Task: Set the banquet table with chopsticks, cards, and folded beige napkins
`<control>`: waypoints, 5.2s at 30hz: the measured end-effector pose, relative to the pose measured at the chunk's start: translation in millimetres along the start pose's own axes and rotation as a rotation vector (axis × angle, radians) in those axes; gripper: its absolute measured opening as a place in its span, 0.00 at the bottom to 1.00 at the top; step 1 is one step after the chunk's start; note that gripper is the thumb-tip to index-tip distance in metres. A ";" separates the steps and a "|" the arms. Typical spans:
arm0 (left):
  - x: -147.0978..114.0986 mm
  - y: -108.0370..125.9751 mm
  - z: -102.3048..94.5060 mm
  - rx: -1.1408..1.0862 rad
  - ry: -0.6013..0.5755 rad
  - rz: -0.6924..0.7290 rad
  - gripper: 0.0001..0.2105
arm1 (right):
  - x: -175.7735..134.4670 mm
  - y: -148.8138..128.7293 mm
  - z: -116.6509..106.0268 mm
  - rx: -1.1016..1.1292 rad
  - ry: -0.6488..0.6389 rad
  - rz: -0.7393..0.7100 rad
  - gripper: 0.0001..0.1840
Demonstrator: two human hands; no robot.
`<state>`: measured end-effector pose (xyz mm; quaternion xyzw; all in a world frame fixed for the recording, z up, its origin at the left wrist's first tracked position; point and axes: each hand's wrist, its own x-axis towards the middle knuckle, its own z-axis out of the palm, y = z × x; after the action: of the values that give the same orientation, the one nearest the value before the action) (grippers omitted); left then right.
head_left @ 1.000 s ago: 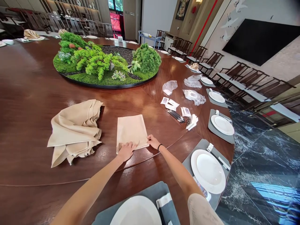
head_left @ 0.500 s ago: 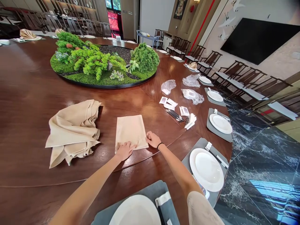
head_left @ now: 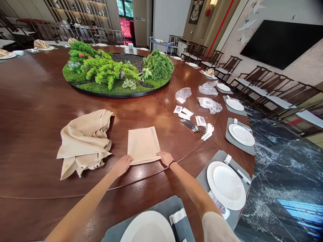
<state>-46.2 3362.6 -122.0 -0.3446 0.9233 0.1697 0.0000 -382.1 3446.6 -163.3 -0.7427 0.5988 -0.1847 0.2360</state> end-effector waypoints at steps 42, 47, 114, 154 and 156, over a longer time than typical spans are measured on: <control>-17.1 7.0 10.3 -0.104 0.033 -0.133 0.11 | -3.5 -10.1 -11.0 -0.066 -0.083 0.016 0.08; -32.4 -17.4 19.7 -0.799 0.017 -0.305 0.14 | -21.6 -2.2 3.0 0.512 0.016 0.246 0.09; -32.7 53.3 29.3 -1.261 -0.005 -0.593 0.39 | 1.9 -94.1 39.0 -0.175 -0.100 -0.477 0.12; -34.4 106.5 5.6 0.257 0.029 -0.289 0.16 | 64.5 -148.9 73.1 -0.201 -0.171 0.506 0.10; -42.9 108.8 17.0 0.236 0.031 -0.280 0.17 | 60.9 -151.0 74.8 -0.180 -0.128 0.522 0.13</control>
<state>-84.7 3471.9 -98.9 -0.4701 0.8796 0.0529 0.0499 -206.3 3422.8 -138.8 -0.5914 0.7677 -0.0165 0.2463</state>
